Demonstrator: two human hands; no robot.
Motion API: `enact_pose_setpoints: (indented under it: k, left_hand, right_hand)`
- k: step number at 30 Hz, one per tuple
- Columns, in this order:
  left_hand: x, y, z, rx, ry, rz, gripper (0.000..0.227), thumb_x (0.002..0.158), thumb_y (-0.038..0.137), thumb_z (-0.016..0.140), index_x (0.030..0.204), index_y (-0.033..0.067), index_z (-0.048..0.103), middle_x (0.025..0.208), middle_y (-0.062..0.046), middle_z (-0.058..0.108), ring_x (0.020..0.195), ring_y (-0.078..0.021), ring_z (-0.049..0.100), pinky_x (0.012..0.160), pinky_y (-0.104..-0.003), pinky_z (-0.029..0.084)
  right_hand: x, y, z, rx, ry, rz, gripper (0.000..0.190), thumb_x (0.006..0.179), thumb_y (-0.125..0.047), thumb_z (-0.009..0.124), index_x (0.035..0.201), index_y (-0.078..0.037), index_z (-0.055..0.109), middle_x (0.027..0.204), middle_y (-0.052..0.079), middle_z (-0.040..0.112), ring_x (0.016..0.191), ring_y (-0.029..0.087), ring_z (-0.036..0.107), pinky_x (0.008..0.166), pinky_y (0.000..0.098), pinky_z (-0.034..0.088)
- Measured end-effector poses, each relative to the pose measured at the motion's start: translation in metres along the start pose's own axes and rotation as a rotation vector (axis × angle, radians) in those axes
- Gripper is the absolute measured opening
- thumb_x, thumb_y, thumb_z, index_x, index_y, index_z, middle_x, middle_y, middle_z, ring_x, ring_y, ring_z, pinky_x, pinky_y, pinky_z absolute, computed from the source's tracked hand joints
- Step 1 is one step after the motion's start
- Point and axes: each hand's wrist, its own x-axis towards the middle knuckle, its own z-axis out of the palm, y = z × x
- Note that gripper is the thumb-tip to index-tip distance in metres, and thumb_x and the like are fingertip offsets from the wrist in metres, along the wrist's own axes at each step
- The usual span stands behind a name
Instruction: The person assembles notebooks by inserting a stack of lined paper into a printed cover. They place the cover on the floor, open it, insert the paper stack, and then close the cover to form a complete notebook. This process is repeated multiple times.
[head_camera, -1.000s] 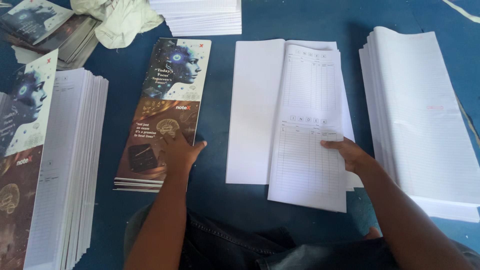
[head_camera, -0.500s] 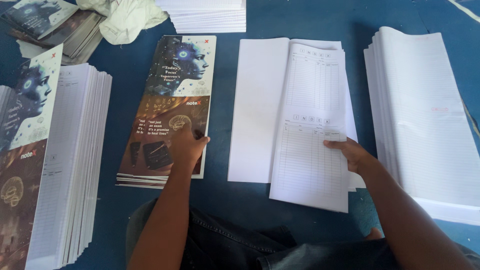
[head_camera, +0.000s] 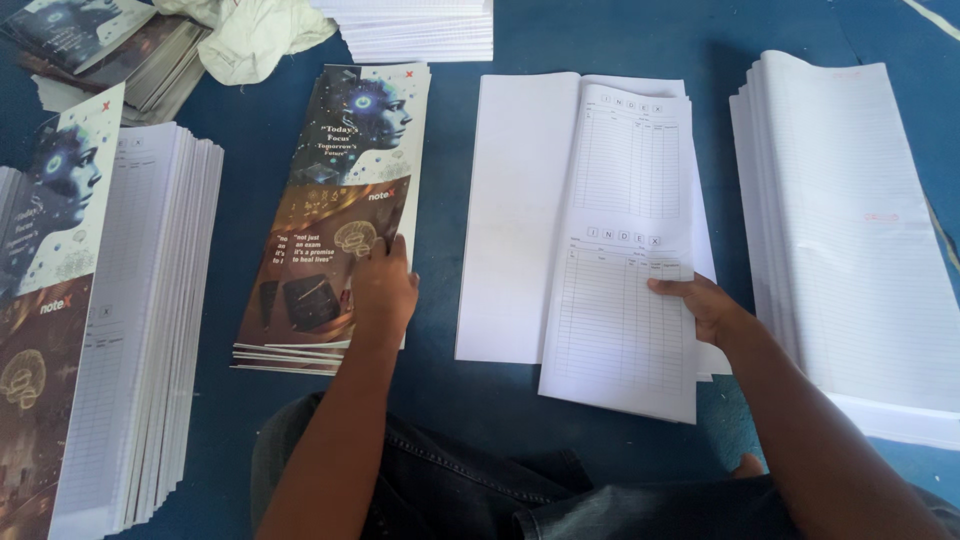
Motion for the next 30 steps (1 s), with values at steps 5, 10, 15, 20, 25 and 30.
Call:
enact_pose_setpoints:
  k: [5, 10, 15, 20, 25, 30]
  left_hand:
    - [-0.001, 0.015, -0.017, 0.036, -0.082, -0.096, 0.089, 0.069, 0.016, 0.088, 0.146, 0.0057, 0.045, 0.137, -0.020, 0.052, 0.120, -0.0378, 0.057, 0.092, -0.047, 0.055]
    - [0.001, 0.018, -0.017, 0.088, -0.037, -0.113, 0.089, 0.073, 0.009, 0.084, 0.150, 0.0057, 0.041, 0.142, -0.019, 0.048, 0.126, -0.0389, 0.052, 0.094, -0.051, 0.054]
    - [0.002, 0.012, -0.026, -0.079, 0.016, -0.122, 0.091, 0.071, 0.008, 0.081, 0.152, 0.0011, 0.038, 0.143, -0.022, 0.048, 0.124, -0.0435, 0.053, 0.093, -0.050, 0.054]
    - [0.003, 0.012, -0.041, -0.145, 0.104, -0.094, 0.093, 0.070, 0.010, 0.082, 0.151, -0.0012, 0.038, 0.140, -0.024, 0.051, 0.116, -0.0424, 0.057, 0.097, -0.051, 0.050]
    - [-0.004, 0.022, -0.050, -0.079, 0.089, -0.116, 0.095, 0.066, 0.014, 0.084, 0.150, 0.0022, 0.040, 0.139, -0.021, 0.054, 0.112, -0.0416, 0.060, 0.094, -0.054, 0.049]
    - [-0.019, 0.034, -0.055, -0.112, 0.060, -0.093, 0.097, 0.066, 0.016, 0.084, 0.151, 0.0028, 0.039, 0.141, -0.022, 0.054, 0.113, -0.0409, 0.060, 0.093, -0.054, 0.049]
  right_hand:
    - [0.001, 0.000, 0.000, 0.012, -0.012, -0.004, 0.074, 0.084, -0.017, 0.069, 0.150, -0.001, 0.041, 0.138, 0.030, 0.059, 0.128, 0.039, 0.061, 0.101, 0.0523, 0.055]
    - [0.000, 0.000, 0.000, 0.019, -0.015, 0.000, 0.073, 0.084, -0.017, 0.069, 0.150, -0.001, 0.042, 0.139, 0.030, 0.059, 0.128, 0.039, 0.061, 0.101, 0.0521, 0.055]
    - [-0.003, -0.002, 0.002, 0.004, -0.007, 0.001, 0.072, 0.086, -0.015, 0.067, 0.151, -0.003, 0.039, 0.140, 0.030, 0.057, 0.129, 0.038, 0.060, 0.102, 0.0515, 0.054]
    - [-0.006, -0.005, 0.002, 0.002, -0.010, 0.004, 0.070, 0.087, -0.013, 0.066, 0.152, -0.005, 0.040, 0.143, 0.028, 0.056, 0.131, 0.037, 0.059, 0.104, 0.0503, 0.053]
    - [-0.010, -0.009, 0.003, 0.004, -0.025, -0.016, 0.071, 0.087, -0.011, 0.065, 0.153, -0.006, 0.039, 0.145, 0.028, 0.054, 0.132, 0.038, 0.058, 0.104, 0.0517, 0.053]
    - [-0.012, -0.010, 0.002, 0.009, -0.029, -0.028, 0.069, 0.087, -0.012, 0.066, 0.151, -0.004, 0.042, 0.143, 0.028, 0.057, 0.130, 0.039, 0.060, 0.104, 0.0523, 0.053]
